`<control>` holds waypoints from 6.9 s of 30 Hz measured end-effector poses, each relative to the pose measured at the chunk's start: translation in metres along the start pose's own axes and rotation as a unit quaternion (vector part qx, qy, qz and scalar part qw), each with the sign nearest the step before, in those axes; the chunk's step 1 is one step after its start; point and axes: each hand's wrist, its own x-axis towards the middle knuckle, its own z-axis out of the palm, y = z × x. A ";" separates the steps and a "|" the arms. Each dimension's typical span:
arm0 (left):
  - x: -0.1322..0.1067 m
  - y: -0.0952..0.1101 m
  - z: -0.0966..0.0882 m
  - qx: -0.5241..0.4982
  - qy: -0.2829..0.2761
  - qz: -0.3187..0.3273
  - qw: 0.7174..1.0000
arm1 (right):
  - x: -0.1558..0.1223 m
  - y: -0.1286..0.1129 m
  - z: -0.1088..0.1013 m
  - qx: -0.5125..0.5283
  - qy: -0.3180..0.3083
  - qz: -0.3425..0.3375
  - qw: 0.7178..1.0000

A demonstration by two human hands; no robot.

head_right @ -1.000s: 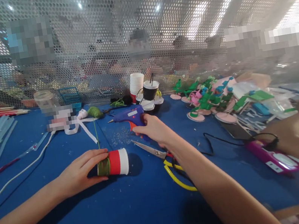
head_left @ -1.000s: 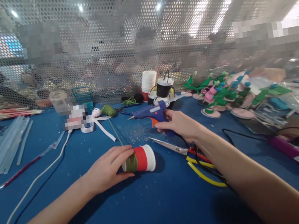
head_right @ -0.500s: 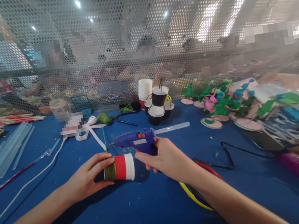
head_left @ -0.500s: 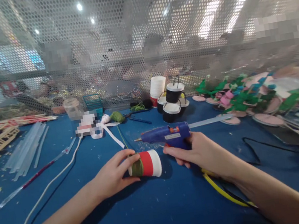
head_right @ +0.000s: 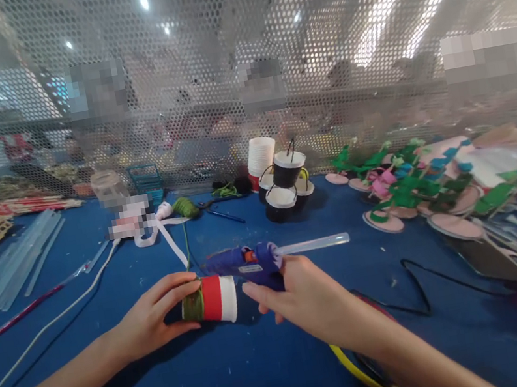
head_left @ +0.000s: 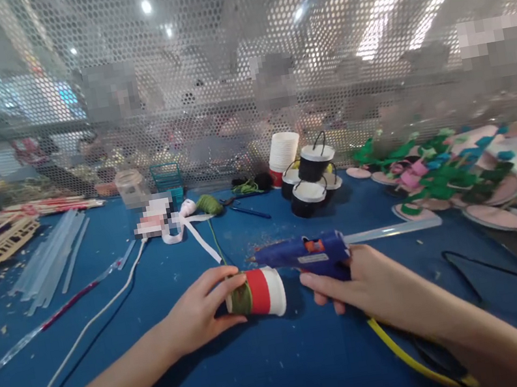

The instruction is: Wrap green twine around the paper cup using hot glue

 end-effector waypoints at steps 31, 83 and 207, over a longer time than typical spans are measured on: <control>0.003 -0.003 0.001 -0.036 0.004 -0.013 0.999 | -0.009 0.006 0.002 -0.152 0.016 -0.091 0.984; 0.004 -0.001 0.003 -0.008 0.005 0.049 0.999 | -0.009 0.004 -0.001 -0.185 0.020 -0.086 0.979; 0.005 0.007 0.007 0.095 0.039 0.053 0.993 | 0.079 -0.008 0.034 0.084 -0.016 -0.144 0.986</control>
